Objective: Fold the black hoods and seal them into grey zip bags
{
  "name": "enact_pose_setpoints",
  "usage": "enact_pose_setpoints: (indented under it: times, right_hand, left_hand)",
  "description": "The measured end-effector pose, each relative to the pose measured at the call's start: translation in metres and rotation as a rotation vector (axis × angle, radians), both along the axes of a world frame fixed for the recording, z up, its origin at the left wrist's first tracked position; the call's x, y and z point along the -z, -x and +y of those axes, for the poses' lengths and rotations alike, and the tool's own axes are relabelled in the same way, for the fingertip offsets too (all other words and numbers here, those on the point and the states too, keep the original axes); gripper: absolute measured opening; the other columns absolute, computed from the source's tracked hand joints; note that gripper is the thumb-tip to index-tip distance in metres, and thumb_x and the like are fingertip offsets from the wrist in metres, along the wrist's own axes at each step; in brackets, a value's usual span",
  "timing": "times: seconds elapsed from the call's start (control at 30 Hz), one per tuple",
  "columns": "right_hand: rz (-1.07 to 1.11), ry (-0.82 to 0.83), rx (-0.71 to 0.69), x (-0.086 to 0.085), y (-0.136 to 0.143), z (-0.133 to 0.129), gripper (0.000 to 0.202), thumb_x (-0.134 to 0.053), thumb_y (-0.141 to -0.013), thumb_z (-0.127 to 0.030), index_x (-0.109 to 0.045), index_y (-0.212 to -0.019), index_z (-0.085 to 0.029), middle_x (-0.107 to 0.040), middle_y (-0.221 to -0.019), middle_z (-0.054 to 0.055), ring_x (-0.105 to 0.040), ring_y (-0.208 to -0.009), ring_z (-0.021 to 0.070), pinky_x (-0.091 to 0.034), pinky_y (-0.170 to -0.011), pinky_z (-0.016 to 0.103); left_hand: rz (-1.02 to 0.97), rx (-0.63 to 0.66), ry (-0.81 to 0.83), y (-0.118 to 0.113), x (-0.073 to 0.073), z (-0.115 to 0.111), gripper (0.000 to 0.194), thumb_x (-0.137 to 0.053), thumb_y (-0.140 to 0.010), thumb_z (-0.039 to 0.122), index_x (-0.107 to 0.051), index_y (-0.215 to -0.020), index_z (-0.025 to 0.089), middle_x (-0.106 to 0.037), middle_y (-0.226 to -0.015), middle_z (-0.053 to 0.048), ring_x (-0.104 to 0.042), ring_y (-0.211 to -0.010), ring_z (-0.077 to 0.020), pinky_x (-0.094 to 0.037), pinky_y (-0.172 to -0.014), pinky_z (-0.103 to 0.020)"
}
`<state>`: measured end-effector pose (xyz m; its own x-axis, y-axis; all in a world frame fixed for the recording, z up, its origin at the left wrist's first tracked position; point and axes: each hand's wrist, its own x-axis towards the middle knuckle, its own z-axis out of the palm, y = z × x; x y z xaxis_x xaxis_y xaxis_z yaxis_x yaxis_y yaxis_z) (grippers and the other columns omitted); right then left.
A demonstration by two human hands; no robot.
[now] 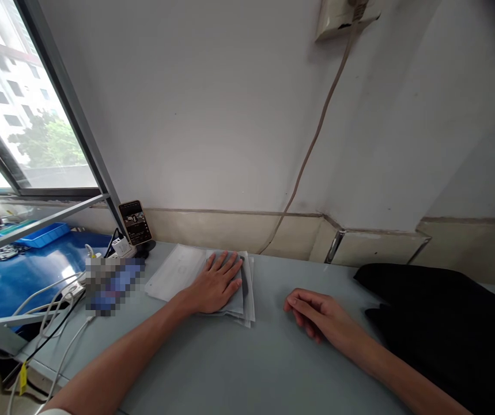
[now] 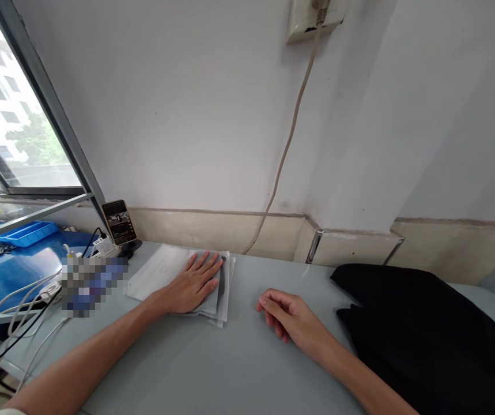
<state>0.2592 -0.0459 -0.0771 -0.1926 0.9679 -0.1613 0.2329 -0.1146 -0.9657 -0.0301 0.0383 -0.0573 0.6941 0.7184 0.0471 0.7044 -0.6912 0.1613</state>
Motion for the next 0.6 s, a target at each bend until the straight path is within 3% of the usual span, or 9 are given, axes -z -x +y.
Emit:
enact_pose_setpoints:
  times: [0.27, 0.6]
  right_hand:
    - [0.011, -0.007, -0.018, 0.002, -0.002, -0.001, 0.059, -0.061, -0.088, -0.078, -0.069, -0.085, -0.019, -0.055, -0.066, -0.003, -0.048, -0.053, 0.0100, -0.037, -0.048, 0.023]
    - [0.005, -0.007, -0.023, 0.001, -0.002, -0.001, 0.059, -0.062, -0.088, -0.078, -0.068, -0.084, -0.020, -0.055, -0.066, -0.003, -0.048, -0.053, 0.0106, -0.037, -0.047, 0.023]
  left_hand:
    - [0.002, 0.011, -0.023, 0.001, 0.003, 0.002, 0.064, -0.009, -0.112, 0.056, -0.007, -0.170, 0.029, -0.003, -0.176, -0.002, 0.003, -0.163, -0.0273, -0.001, -0.132, -0.055]
    - [-0.011, 0.028, -0.051, 0.003, 0.008, 0.004, 0.062, -0.009, -0.112, 0.054, 0.000, -0.169, 0.031, -0.001, -0.176, -0.001, 0.004, -0.162, -0.0258, -0.001, -0.132, -0.053]
